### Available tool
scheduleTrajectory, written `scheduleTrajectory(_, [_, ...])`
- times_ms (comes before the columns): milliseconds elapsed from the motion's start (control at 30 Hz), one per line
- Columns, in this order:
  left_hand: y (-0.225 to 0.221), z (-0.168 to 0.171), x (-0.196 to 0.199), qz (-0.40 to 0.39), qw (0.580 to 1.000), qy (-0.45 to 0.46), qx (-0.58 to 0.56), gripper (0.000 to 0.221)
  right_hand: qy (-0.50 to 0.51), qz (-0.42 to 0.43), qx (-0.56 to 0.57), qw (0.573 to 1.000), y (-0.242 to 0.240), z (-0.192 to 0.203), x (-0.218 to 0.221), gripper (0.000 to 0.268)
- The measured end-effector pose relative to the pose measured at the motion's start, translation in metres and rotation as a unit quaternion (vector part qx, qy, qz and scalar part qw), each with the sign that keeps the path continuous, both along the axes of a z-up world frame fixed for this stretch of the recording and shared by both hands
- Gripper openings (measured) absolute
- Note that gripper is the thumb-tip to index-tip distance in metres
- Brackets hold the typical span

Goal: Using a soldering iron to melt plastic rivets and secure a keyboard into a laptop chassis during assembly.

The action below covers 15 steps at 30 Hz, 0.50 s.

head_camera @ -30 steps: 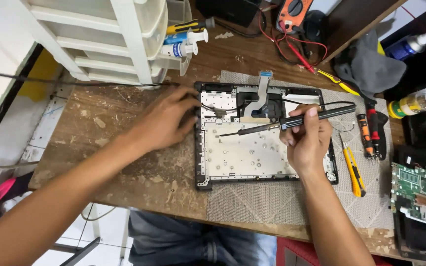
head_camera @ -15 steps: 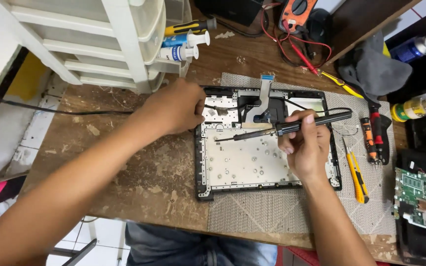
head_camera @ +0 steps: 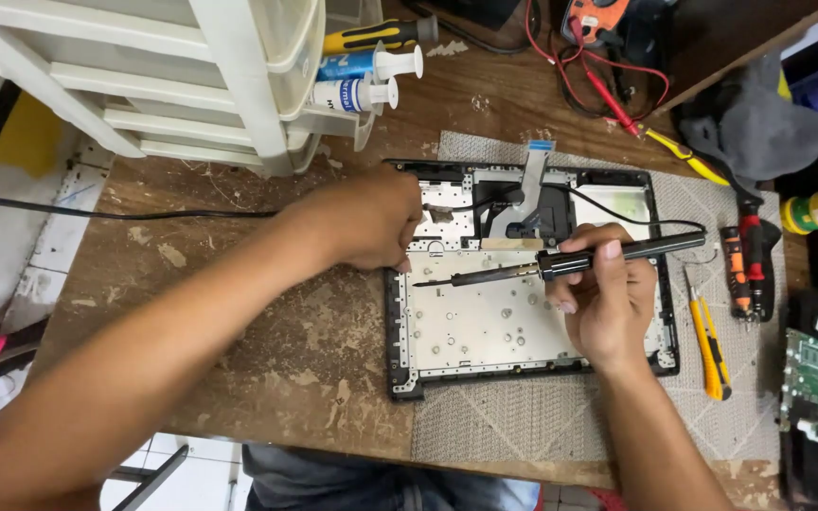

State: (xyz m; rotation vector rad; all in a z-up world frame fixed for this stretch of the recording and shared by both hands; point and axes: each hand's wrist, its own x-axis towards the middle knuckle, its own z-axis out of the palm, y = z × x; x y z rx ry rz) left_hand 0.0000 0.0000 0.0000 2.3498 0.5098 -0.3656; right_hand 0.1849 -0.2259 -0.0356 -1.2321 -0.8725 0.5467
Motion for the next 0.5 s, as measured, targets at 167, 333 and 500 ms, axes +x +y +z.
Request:
scheduleTrajectory(167, [-0.012,-0.017,0.003,-0.011,0.999,-0.021,0.048,0.013,-0.015,0.004,0.001,1.000,0.005,-0.018,0.004,0.043])
scheduleTrajectory(333, [-0.002,-0.016,-0.005,-0.030,0.998,-0.044,0.015,0.013,-0.031,-0.008,0.014,0.999,0.005,-0.016,0.003,0.042])
scheduleTrajectory(500, [-0.001,0.019,-0.013,-0.073,0.994,-0.066,-0.042,0.010,-0.033,-0.001,0.024,0.999,-0.004,-0.006,0.002,0.043])
